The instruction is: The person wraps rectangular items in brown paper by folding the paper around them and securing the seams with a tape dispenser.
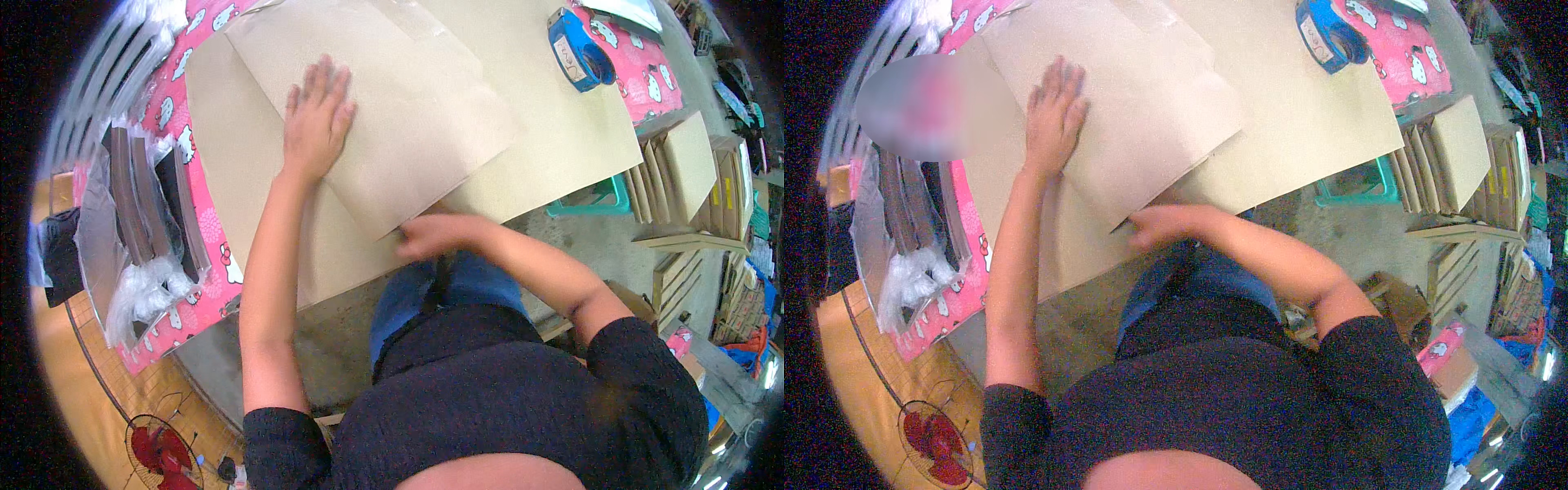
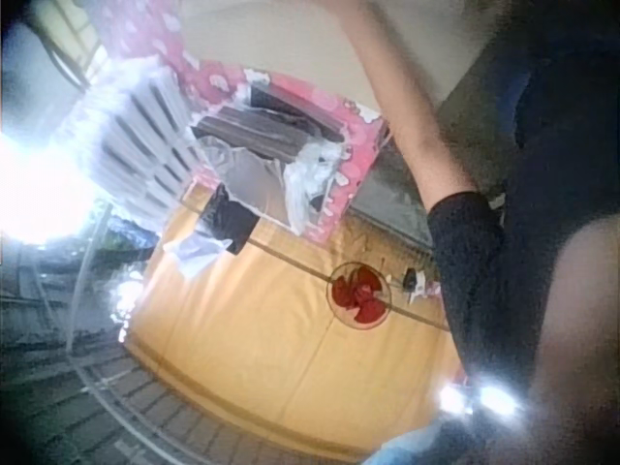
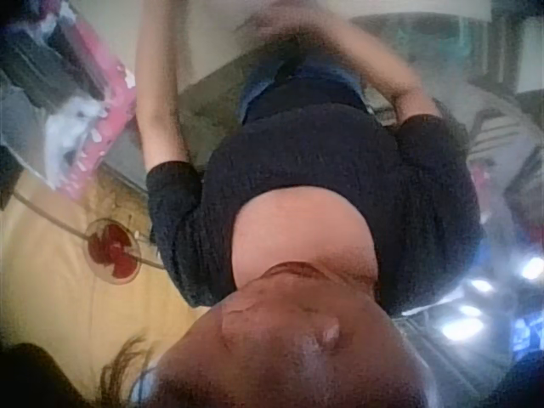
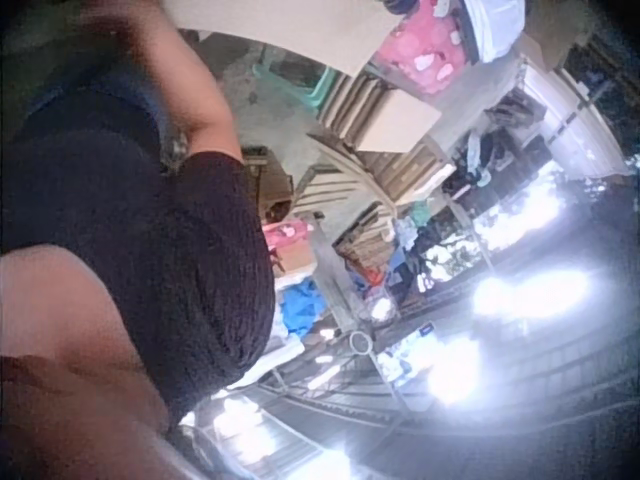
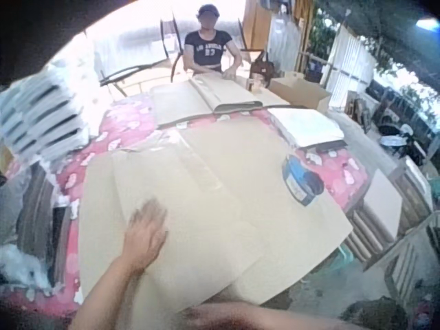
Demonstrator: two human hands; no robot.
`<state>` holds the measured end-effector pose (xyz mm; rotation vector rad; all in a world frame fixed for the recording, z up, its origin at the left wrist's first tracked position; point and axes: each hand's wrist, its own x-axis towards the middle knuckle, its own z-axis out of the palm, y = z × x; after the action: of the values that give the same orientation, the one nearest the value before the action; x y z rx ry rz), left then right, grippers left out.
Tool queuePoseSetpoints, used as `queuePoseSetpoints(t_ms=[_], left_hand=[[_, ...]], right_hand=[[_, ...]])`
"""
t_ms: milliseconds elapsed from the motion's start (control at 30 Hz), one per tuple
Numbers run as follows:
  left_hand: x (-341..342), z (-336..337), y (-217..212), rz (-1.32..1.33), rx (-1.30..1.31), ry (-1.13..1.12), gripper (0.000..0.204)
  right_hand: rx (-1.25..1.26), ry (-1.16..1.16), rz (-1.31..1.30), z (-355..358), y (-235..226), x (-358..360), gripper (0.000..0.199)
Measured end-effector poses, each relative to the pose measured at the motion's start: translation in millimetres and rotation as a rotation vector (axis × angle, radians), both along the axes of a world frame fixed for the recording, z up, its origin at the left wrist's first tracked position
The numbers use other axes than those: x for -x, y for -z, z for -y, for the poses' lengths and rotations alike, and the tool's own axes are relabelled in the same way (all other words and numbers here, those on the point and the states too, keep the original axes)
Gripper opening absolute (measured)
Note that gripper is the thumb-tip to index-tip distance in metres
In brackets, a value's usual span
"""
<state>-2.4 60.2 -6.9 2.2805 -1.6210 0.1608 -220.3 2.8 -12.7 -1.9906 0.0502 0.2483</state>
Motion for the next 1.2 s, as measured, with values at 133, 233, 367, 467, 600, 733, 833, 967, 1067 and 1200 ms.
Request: queuePoseSetpoints(t_ms=[133,233,367,467,600,733,833,967,1067,1200], left_hand=[[6.3,-28.0,-14.2,-0.197,-0.106,0.347,0.060],[7.3,-47.3,-21.3,-0.233,-0.132,0.344,0.062],[17.5,-50.0,2.9,-0.166,0.034,0.197,0.066],[27.7,-52.3,19.1,-0.119,0.128,0.104,0.071],[43.5,-37.0,11.9,-0.137,0.248,-0.355,0.091],[31.1,-36.3,25.8,-0.239,-0.084,-0.594,0.117],[32.7,-30.3,24.9,-0.147,-0.238,-0.694,0.110],[68.4,-29.9,42.8,-0.041,-0.307,-0.959,0.091],[152.0,6.3,32.5,0.001,-0.662,-0.848,0.069],[204.9,-11.1,10.1,-0.240,-0.435,-0.268,0.047]], right_hand=[[-0.229,0.426,0.067,-15.5,11.9,11.0,0.052],[0.025,0.524,0.107,11.6,-1.8,-4.8,0.034],[0.605,0.091,0.267,73.3,-61.2,25.4,0.013],[0.371,0.452,0.632,119.6,-68.3,78.4,0.011],[0.727,0.759,0.428,200.2,-32.6,63.6,0.039],[0.851,0.437,0.173,222.5,11.1,-16.8,0.066],[1.139,0.405,0.092,216.3,35.0,-38.2,0.062],[1.482,0.422,0.100,189.9,51.9,-31.2,0.064],[1.079,0.355,0.285,149.5,43.0,4.3,0.050],[0.587,-0.089,0.083,104.7,-13.9,62.2,0.040]])
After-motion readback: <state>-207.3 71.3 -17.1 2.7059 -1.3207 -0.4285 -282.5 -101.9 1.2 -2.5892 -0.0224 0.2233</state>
